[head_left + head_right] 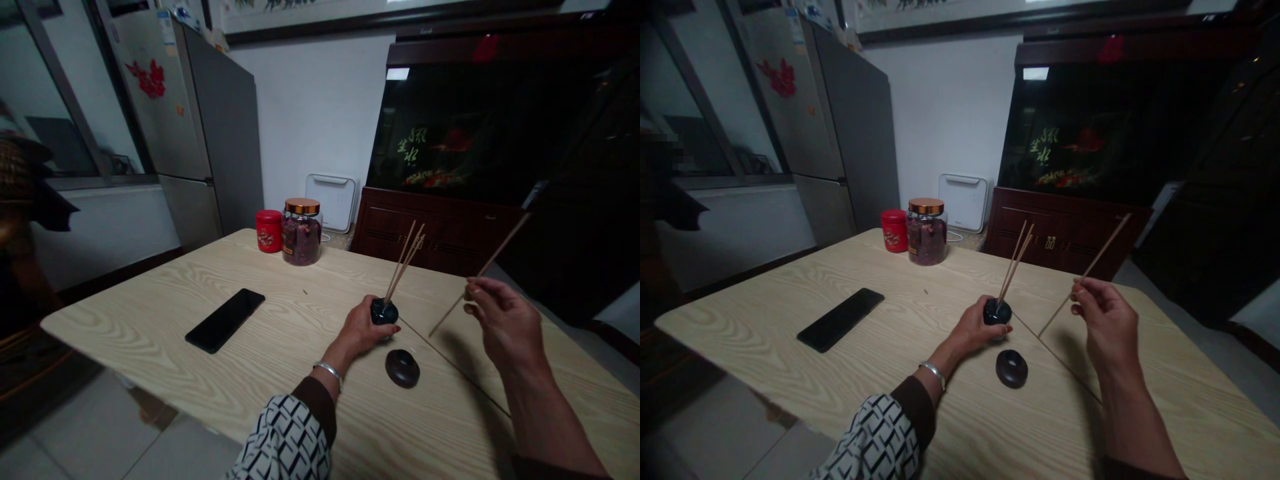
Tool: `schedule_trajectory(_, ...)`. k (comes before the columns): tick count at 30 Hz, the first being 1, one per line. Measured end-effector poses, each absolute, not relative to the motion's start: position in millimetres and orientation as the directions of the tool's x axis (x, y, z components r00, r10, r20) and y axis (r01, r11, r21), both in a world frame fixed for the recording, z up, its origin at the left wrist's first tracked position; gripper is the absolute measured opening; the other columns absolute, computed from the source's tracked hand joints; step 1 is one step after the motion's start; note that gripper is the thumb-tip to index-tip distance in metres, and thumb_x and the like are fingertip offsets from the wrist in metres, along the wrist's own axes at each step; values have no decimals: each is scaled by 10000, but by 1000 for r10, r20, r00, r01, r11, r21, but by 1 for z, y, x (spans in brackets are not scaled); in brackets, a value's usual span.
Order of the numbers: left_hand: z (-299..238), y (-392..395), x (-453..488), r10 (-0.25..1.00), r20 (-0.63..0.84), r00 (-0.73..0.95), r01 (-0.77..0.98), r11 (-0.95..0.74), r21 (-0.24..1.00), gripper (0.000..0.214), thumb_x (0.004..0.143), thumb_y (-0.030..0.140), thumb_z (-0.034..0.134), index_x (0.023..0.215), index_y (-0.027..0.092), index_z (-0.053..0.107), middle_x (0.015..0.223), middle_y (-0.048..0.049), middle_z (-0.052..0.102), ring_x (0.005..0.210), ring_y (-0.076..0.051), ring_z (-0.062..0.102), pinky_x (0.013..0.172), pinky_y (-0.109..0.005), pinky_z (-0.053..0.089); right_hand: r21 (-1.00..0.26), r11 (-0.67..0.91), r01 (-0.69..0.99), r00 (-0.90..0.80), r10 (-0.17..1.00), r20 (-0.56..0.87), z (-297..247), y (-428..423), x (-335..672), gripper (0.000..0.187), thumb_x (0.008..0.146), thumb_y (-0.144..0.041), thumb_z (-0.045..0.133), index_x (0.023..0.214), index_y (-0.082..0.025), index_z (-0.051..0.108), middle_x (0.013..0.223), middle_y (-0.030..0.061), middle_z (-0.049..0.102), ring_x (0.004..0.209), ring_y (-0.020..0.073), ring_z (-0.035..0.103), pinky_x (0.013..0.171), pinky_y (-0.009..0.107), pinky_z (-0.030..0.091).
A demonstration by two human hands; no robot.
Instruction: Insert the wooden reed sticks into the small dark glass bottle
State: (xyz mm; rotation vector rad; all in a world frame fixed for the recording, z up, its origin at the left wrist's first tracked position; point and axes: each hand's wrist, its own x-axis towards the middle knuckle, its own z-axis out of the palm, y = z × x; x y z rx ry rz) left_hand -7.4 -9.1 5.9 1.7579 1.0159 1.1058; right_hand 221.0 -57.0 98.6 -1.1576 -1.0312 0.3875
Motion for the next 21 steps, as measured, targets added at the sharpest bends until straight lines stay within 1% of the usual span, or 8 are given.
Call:
schedule_trajectory(1,6,-9,-7,913,285,290,208,-351,913,654,647,460,854,1184,200,585,1023,-68,685,919,-222,639,805,-327,510,-879,465,107,547,710,443,105,-58,211,332,676,-387,815,926,-202,698,859,13,662,692,128,596,551,236,474)
schedule_trajectory(2,5,-9,-7,915,284,285,212,-349,913,655,643,458,857,1181,198,586,1017,-68,687,913,-221,640,804,-327,511,-858,513,17,563,704,432,111,-58,201,333,658,-365,835,909,-196,697,847,6,650,696,116,596,543,216,479)
schedule_trajectory(4,5,-9,-7,918,283,278,217,-347,912,652,639,451,861,1174,197,589,1008,-66,689,905,-220,641,801,-327,511,-821,569,-51,564,694,447,118,-57,184,307,659,-332,845,885,-188,696,826,-3,635,690,98,589,532,189,485)
schedule_trajectory(7,6,-9,-7,917,282,283,217,-348,912,642,643,458,858,1169,203,592,1004,-62,690,902,-219,640,789,-320,510,-788,616,0,566,649,507,121,-50,168,269,687,-309,828,885,-184,696,826,-1,645,684,92,586,534,185,495)
schedule_trajectory(9,8,-10,-7,917,278,287,222,-346,912,640,647,468,853,1167,204,591,1005,-63,690,899,-219,638,779,-315,507,-784,619,48,560,633,534,119,-44,164,258,696,-302,818,893,-185,697,837,3,660,687,95,589,541,194,498)
schedule_trajectory(14,10,-11,-7,919,268,288,229,-338,913,649,646,475,853,1170,202,585,1009,-67,692,908,-227,639,782,-320,499,-795,596,108,513,652,559,111,-33,160,254,719,-319,792,908,-185,688,876,7,671,692,101,589,552,216,493)
schedule_trajectory(17,11,-11,-7,919,269,289,229,-340,912,653,644,489,851,1166,204,583,1003,-63,691,905,-229,638,782,-324,497,-812,555,179,442,692,570,104,-29,156,250,751,-347,761,930,-191,679,862,3,664,694,109,583,567,229,491)
schedule_trajectory(21,10,-11,-8,916,277,290,232,-348,908,640,650,477,847,1164,199,586,1013,-69,690,911,-231,638,789,-325,494,-838,453,305,271,802,532,92,-26,146,251,785,-388,715,918,-180,672,833,19,662,688,132,571,571,253,479)
